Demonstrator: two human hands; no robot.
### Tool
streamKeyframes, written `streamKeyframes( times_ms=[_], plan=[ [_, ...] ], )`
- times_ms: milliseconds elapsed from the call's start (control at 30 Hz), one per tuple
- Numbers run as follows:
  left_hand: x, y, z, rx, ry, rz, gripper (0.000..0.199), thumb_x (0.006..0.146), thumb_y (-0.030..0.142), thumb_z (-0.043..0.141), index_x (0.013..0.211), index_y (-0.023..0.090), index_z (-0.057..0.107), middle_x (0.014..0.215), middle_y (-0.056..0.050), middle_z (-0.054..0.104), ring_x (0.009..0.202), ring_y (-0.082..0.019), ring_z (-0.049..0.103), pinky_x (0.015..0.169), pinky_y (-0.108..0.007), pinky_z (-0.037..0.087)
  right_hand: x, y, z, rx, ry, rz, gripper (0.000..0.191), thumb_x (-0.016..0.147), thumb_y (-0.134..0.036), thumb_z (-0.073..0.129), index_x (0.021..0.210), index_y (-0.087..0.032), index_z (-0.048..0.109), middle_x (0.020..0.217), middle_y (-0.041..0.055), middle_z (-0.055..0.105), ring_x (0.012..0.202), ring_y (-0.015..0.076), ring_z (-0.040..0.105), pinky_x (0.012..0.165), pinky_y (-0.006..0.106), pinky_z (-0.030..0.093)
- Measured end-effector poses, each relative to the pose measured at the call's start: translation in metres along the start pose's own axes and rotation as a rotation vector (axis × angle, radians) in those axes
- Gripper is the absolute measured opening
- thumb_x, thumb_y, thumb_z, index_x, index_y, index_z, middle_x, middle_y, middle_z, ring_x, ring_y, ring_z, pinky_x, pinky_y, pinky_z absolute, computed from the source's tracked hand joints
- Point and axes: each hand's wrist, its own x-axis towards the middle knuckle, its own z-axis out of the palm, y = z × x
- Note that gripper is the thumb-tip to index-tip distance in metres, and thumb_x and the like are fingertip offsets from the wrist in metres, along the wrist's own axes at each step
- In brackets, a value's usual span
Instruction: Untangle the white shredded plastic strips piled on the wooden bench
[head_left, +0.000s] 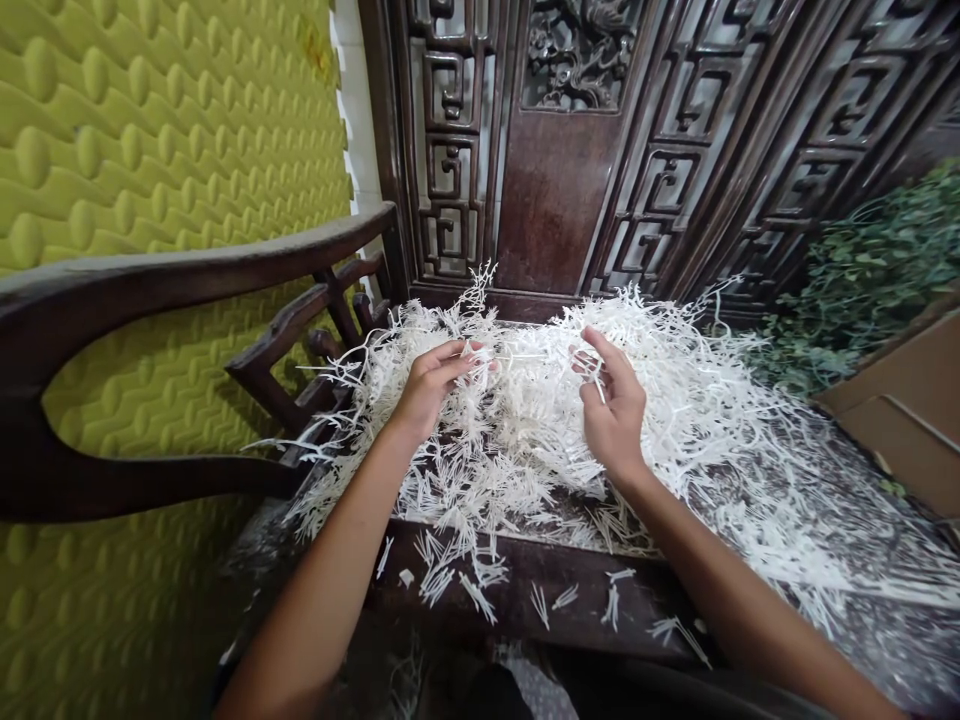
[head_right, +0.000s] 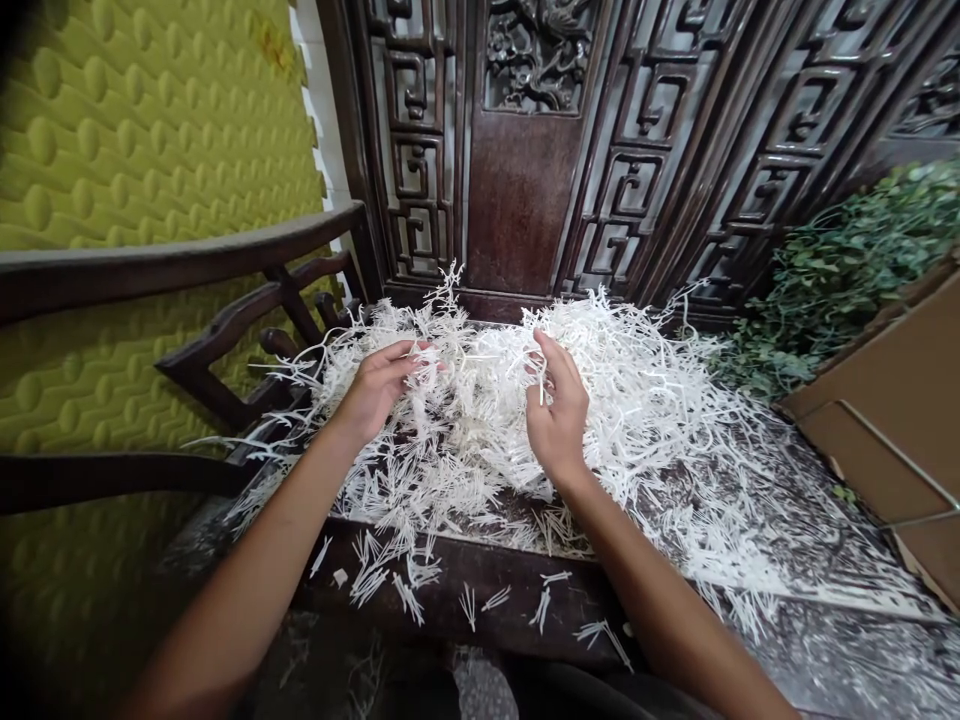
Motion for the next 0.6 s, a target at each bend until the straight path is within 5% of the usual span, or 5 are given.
streamKeyframes(
  times_ms=[300,500,600],
  plan=[
    [-0.003,0.007,0.000,-0.103,-0.064,-0.106,0.033,0.075,0.030,0.067,0.105,0.019,0.069,0.107,-0.008,0.070,0.094,-0.022,0.062,0.070,-0.029,0.047,0.001,0.013,0.002,0.193,0.016,0.056,0.051,0.084,-0.006,0.039,0.117,-0.034,0.066,0.133,-0.0036,0.058,0.129,0.0215,0.048,0.107,0.055,0.040],
    [-0.005,0.006,0.003,0.237,-0.127,-0.115,0.040,0.085,0.057,0.053,0.090,0.021,0.068,0.101,-0.008,0.069,0.110,-0.029,0.056,0.082,-0.046,0.049,0.001,0.010,0.003,0.194,0.009,0.002,0.042,0.083,-0.006,0.047,0.111,-0.029,0.067,0.126,0.0012,0.062,0.124,0.0222,0.052,0.106,0.052,0.042],
    [-0.007,-0.005,0.004,0.368,-0.065,-0.184,0.045,0.077,0.064,0.060,0.093,0.021,0.064,0.103,-0.011,0.067,0.100,-0.030,0.060,0.076,-0.047,0.050,0.000,0.006,0.004,0.223,0.023,-0.020,0.031,0.083,-0.008,0.051,0.104,-0.025,0.066,0.123,0.0040,0.062,0.120,0.0231,0.055,0.103,0.050,0.045]
  ],
)
